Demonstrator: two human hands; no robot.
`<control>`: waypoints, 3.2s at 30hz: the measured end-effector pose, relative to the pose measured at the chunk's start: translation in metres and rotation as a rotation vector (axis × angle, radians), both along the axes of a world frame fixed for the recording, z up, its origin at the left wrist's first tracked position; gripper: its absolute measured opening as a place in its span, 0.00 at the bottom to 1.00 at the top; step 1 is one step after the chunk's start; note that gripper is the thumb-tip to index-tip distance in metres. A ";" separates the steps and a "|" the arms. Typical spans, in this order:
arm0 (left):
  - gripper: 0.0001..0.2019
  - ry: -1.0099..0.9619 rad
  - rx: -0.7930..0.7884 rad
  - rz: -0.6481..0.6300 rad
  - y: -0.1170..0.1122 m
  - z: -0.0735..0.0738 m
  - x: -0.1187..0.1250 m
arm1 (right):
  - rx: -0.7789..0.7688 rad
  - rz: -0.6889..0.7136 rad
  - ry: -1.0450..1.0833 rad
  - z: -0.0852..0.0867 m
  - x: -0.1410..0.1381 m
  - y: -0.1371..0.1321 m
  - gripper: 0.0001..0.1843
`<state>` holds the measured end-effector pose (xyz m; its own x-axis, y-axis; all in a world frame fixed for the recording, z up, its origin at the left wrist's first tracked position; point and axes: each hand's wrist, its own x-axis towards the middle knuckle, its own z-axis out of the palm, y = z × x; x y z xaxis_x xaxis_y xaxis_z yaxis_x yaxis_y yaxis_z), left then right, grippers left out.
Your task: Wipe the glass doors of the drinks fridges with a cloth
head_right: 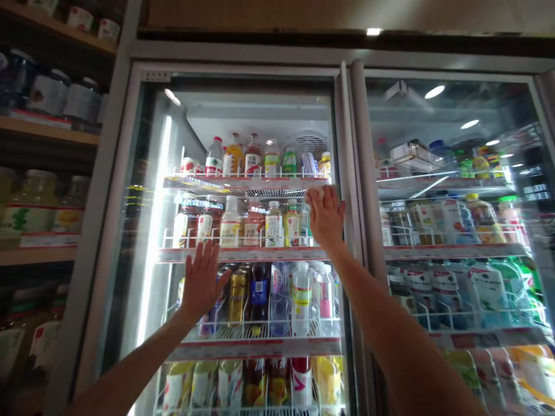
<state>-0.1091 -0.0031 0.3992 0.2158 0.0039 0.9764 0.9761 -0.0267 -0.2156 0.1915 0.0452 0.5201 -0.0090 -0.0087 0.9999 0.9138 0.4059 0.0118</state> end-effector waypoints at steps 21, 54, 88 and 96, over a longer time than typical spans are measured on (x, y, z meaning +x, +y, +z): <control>0.29 -0.034 -0.093 -0.022 -0.004 -0.030 0.001 | 0.033 0.160 -0.676 -0.188 -0.010 -0.017 0.22; 0.30 0.110 -0.152 0.173 -0.037 -0.107 -0.026 | -0.020 0.201 -0.612 -0.153 -0.079 -0.027 0.25; 0.30 0.095 -0.184 0.190 -0.039 -0.110 -0.022 | 0.020 0.125 -0.564 -0.122 -0.071 -0.026 0.24; 0.25 0.069 -0.180 0.152 -0.045 -0.085 -0.030 | 0.003 0.082 -0.395 -0.091 -0.081 -0.024 0.25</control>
